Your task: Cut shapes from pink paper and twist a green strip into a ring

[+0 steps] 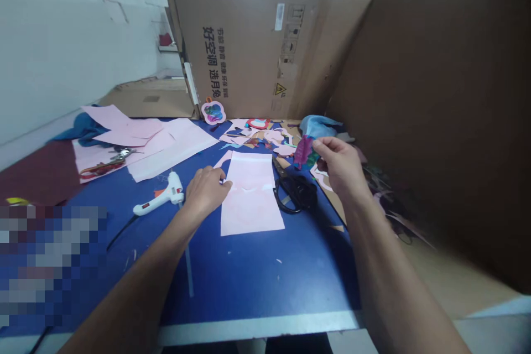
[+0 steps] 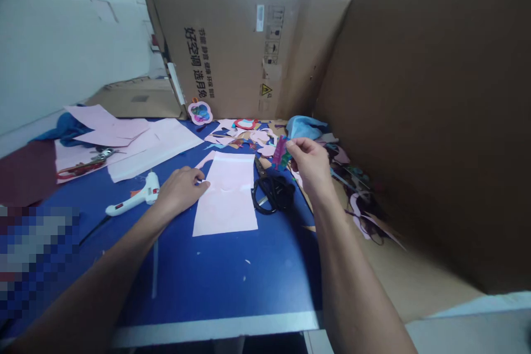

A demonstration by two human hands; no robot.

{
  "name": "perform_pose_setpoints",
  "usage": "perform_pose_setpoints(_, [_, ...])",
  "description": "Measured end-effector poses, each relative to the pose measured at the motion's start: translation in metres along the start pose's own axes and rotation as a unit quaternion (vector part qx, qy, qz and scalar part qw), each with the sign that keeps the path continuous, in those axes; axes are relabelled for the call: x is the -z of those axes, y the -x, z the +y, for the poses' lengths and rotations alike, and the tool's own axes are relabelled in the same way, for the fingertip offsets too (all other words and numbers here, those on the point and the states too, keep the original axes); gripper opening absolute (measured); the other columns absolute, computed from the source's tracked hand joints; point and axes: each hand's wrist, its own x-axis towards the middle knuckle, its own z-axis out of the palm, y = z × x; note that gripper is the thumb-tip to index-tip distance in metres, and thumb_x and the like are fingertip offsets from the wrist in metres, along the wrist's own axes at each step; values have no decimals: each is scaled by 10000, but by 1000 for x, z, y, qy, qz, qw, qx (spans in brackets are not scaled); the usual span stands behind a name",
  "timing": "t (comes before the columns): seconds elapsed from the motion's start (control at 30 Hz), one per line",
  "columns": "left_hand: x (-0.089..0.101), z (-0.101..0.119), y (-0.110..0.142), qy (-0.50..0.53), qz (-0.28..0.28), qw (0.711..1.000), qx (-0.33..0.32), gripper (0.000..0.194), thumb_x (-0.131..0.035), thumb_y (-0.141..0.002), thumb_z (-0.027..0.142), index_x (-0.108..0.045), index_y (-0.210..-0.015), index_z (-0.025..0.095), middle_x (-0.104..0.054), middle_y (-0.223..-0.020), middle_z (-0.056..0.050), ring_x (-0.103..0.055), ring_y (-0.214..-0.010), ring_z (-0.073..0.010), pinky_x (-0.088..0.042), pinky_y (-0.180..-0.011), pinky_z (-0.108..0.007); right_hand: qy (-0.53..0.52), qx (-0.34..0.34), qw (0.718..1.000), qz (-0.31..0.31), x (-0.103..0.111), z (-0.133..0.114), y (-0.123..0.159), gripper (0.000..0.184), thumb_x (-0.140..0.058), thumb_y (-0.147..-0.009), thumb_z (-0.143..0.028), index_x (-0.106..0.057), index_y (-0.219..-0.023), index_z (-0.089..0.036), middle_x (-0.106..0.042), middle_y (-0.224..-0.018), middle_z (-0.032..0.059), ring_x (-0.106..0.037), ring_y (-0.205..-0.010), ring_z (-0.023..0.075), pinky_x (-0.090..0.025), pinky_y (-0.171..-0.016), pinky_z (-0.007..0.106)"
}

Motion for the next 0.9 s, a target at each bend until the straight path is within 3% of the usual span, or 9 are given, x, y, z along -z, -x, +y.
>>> perform_pose_setpoints(0.1, [0,1,-1,-88,-35,995,-13,169,-609,-867,312,-746,-904,220,-720,-1076,-146,-638,-1031,-350,-477,-843,-447,-29,-20,999,-5,1,1,-1,364,-908,-667,-482,-691,-764,-207,-510,-578,-63,-400,-436,66,-291,-399,214])
perform_pose_setpoints(0.2, [2,1,-2,-69,-38,997,-13,140,-568,-855,242,-701,-814,228,-728,-1022,-120,-648,-914,-293,-447,-744,-396,-76,-48,996,-20,4,1,-2,395,-941,-633,-488,-689,-765,-215,-519,-611,-65,-396,-451,59,-294,-400,205])
perform_pose_setpoints(0.4, [8,4,-5,62,-61,995,45,90,-579,-807,221,-623,-730,236,-688,-739,-32,-597,-668,-211,-363,-605,-324,-135,-111,985,-5,9,0,-6,462,-1004,-541,-453,-688,-788,-223,-540,-632,-75,-395,-460,52,-341,-398,182])
perform_pose_setpoints(0.57, [3,6,-1,219,-64,971,66,45,-621,-768,257,-651,-778,225,-623,-644,-1,-538,-567,-176,-340,-546,-285,-146,-112,983,19,18,8,-10,446,-1005,-558,-430,-689,-798,-224,-566,-635,-71,-454,-496,59,-397,-433,167])
perform_pose_setpoints(0.9, [17,13,8,254,-221,937,97,204,-623,-667,231,-698,-856,207,-525,-640,36,-481,-571,-163,-375,-510,-275,-169,-122,977,34,24,18,-14,431,-1005,-547,-383,-701,-803,-218,-613,-618,-65,-509,-469,72,-441,-423,181])
